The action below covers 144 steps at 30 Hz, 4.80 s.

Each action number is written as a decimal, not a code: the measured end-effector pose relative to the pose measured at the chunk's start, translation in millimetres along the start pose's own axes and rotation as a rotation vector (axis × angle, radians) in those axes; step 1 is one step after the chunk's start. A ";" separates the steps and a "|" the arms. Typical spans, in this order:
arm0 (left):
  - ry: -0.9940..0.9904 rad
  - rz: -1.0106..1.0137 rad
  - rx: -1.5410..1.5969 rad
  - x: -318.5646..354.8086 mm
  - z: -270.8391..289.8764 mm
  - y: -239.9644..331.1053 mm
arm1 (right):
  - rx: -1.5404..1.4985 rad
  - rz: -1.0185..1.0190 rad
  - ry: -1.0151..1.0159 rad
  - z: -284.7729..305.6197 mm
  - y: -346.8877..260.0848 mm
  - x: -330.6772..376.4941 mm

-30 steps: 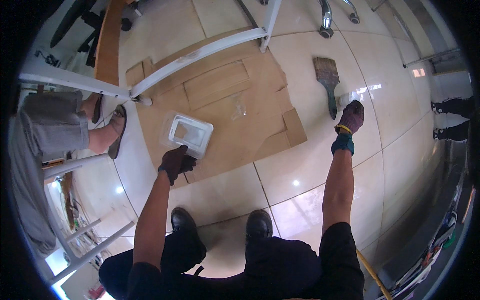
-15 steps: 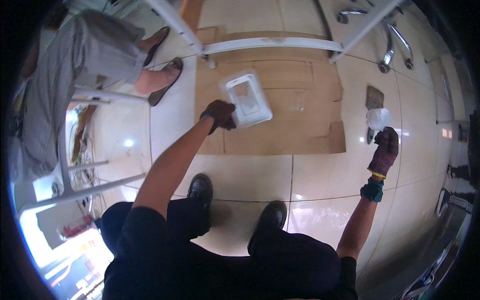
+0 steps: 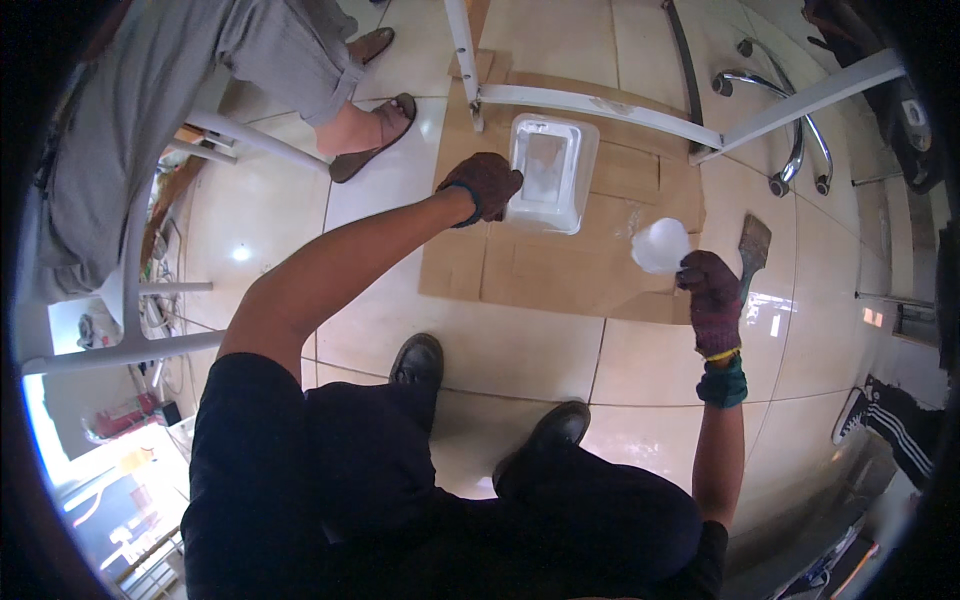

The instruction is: The person kneels on the floor and uses a paintbrush to apply white paint to the metal frame of a table. Another person sits nearby and applies tape to the table frame. The camera wearer repeatedly dips the brush into a paint container and paints the frame legs and crossbars.

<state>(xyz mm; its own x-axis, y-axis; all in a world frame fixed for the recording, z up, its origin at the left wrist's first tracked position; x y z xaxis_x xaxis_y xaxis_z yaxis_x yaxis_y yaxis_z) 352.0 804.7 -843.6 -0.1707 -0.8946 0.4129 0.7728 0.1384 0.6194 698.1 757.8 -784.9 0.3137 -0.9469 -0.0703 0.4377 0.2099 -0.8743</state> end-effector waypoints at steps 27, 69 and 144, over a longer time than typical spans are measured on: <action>0.028 -0.012 -0.030 7.2 -31.9 -33.3 | 0.420 0.244 -0.291 -118.1 2.3 -28.4; -0.279 0.580 0.586 39.3 -70.0 -119.2 | 0.398 0.232 -0.058 -149.0 70.2 -56.1; -0.788 -0.266 -0.333 79.4 -36.5 14.9 | 0.590 -1.120 0.962 57.5 198.3 217.7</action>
<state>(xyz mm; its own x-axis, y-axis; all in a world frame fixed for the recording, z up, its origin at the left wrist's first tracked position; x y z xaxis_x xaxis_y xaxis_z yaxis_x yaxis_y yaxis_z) 372.3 720.2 -826.0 -0.6450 -0.3111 0.6980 0.7641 -0.2727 0.5846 901.7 607.4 -946.0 -0.9041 -0.4271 -0.0115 0.3946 -0.8245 -0.4055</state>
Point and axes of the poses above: each hand's wrist, its own x-axis away from the middle knuckle, its own z-axis out of the back of the hand, y = z × x, the point moved 5 cm from there along -x, towards the middle knuckle, and after that the axes turned 15 degrees about x, right-handed, at the moved point
